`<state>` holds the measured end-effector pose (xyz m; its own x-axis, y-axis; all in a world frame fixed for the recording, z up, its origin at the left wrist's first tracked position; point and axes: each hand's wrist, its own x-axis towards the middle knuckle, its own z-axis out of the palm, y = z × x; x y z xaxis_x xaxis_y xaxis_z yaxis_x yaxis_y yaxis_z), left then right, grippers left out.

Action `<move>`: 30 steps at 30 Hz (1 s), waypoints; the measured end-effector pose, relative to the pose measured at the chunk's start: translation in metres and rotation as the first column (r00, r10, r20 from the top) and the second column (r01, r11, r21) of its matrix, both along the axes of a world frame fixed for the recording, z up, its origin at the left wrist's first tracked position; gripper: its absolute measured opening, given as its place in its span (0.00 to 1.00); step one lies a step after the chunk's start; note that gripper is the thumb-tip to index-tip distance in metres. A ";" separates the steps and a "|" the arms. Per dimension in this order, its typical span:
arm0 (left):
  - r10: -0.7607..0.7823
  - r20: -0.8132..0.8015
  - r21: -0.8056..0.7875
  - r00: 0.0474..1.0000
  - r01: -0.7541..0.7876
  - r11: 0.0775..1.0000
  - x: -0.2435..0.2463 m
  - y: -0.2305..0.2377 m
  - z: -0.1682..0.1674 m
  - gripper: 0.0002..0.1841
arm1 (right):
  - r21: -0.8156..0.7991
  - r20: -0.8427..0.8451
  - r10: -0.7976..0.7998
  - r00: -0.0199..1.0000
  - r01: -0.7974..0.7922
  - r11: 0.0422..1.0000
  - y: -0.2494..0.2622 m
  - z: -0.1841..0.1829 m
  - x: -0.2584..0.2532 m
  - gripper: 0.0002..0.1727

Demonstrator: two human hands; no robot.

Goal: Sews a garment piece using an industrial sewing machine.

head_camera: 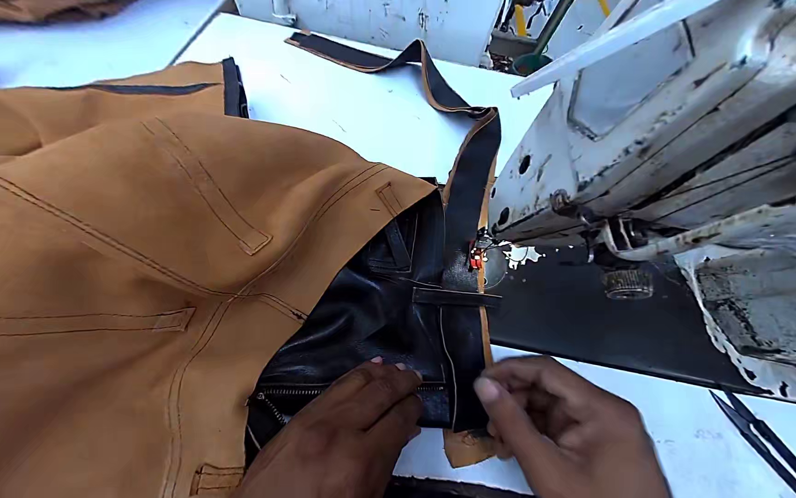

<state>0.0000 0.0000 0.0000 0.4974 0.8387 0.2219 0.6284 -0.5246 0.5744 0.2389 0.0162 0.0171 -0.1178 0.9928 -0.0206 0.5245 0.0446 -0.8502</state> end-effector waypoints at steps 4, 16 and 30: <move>0.015 -0.022 0.044 1.000 -0.014 0.999 0.001 0.000 -0.003 0.13 | -0.044 0.288 0.005 0.958 0.008 0.999 0.026 -0.011 -0.015 0.17; 0.230 -0.351 0.241 0.908 -0.149 0.959 0.021 0.031 0.006 0.22 | -0.029 0.339 0.034 0.940 -0.026 0.999 0.028 -0.012 -0.016 0.11; -0.047 -0.381 0.042 0.923 0.068 0.997 -0.003 0.048 -0.005 0.33 | -0.015 0.175 0.006 0.985 -0.003 1.000 0.016 -0.020 -0.009 0.14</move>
